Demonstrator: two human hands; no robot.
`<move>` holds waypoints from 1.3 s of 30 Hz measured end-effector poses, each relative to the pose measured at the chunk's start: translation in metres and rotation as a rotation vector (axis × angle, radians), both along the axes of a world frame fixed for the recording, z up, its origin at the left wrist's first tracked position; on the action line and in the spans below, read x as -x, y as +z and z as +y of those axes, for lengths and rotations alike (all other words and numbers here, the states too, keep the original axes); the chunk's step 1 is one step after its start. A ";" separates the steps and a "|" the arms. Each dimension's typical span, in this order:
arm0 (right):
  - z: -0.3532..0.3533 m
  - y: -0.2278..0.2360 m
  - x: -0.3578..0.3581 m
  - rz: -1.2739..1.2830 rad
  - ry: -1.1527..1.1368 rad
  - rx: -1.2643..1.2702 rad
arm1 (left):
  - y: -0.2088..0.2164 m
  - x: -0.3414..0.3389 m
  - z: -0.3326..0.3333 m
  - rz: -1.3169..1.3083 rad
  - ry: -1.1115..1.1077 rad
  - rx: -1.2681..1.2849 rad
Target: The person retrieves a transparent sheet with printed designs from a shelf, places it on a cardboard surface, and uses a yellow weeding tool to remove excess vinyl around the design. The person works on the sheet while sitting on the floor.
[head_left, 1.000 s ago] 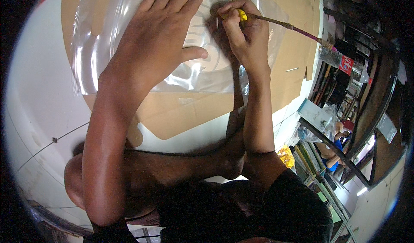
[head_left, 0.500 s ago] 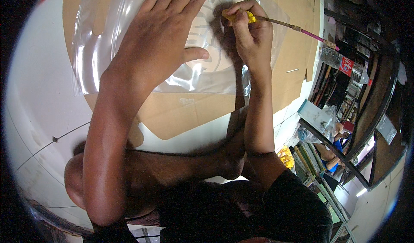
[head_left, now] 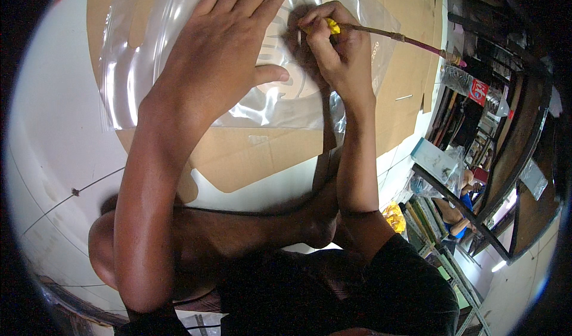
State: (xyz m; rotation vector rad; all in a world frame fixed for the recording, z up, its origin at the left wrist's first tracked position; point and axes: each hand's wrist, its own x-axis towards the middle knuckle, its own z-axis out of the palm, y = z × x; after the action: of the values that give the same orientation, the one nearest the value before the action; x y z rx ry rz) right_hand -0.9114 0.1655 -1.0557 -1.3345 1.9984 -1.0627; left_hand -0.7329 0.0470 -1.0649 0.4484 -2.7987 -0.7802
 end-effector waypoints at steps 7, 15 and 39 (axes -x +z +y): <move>-0.001 0.004 -0.004 -0.025 0.010 -0.017 | 0.000 0.000 0.000 -0.011 0.003 0.014; 0.001 -0.006 0.001 -0.045 -0.036 0.063 | -0.002 0.001 0.000 -0.053 0.006 0.050; 0.020 -0.005 0.049 -0.960 -0.363 0.475 | 0.007 0.001 -0.001 -0.052 -0.001 0.017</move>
State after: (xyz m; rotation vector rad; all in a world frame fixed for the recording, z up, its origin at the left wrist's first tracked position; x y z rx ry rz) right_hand -0.9604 0.1859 -1.0611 -0.4296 1.2871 -1.9559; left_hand -0.7336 0.0457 -1.0577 0.4705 -2.8512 -0.7543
